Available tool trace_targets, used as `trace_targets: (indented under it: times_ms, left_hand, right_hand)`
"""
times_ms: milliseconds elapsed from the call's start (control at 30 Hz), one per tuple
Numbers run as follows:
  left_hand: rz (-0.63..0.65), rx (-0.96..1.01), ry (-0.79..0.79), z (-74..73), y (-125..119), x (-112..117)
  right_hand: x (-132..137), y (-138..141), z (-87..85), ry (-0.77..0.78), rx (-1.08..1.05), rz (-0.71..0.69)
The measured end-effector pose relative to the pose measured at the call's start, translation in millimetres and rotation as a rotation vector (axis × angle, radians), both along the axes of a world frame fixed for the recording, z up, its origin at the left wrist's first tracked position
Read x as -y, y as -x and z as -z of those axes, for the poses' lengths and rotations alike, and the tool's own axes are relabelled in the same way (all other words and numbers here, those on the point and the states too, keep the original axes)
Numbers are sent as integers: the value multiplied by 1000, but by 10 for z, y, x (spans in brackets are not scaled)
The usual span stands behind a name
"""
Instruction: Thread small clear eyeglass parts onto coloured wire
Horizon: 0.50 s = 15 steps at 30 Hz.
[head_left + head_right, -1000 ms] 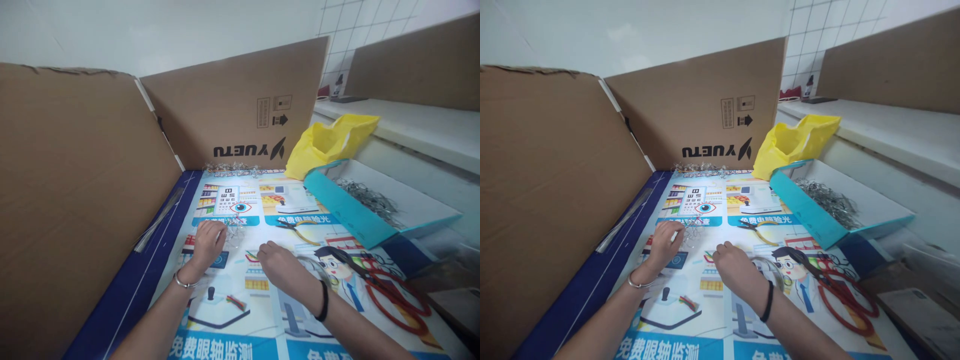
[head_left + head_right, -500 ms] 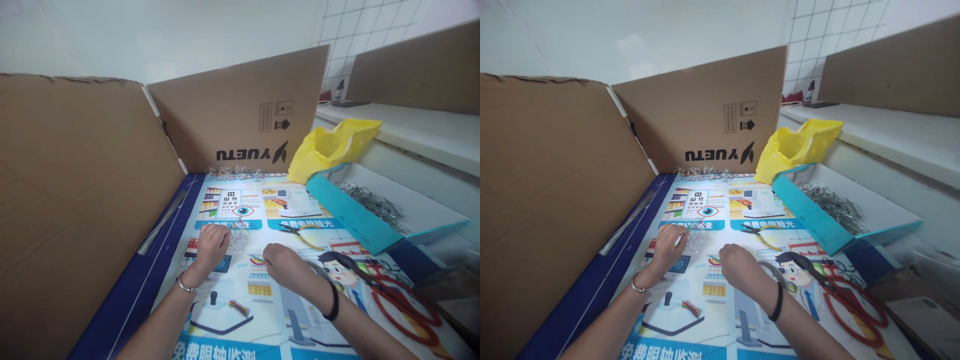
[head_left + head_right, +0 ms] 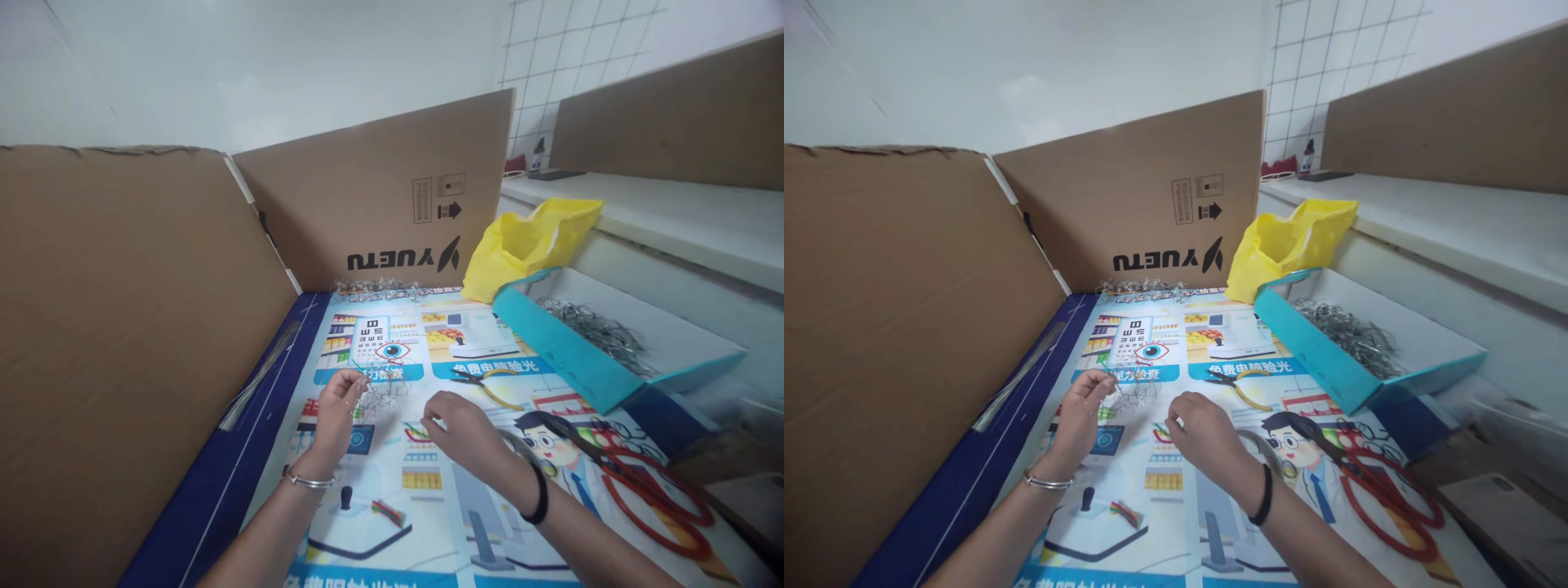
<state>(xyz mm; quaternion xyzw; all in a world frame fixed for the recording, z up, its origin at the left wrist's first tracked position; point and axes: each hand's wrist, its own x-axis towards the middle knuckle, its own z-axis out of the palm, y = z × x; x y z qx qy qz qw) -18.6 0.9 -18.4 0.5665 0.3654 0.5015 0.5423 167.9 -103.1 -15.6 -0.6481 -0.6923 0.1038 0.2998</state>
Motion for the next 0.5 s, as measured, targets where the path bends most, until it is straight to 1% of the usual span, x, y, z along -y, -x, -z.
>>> trace_targets:
  times_ms: [100,267,400,500]
  left_hand:
    - [11,58,44,-36,-36,56]
    - [42,86,40,-55,-95,152]
    - [38,13,-12,-48,-139,223]
    - [16,-68,-57,-47,-162,267]
  right_hand:
    - [-12,5,-9,-61,-211,33]
    - [-55,90,-8,-61,-520,111]
    - [-116,200,-24,58,-745,38]
    - [-174,252,-13,116,-893,33]
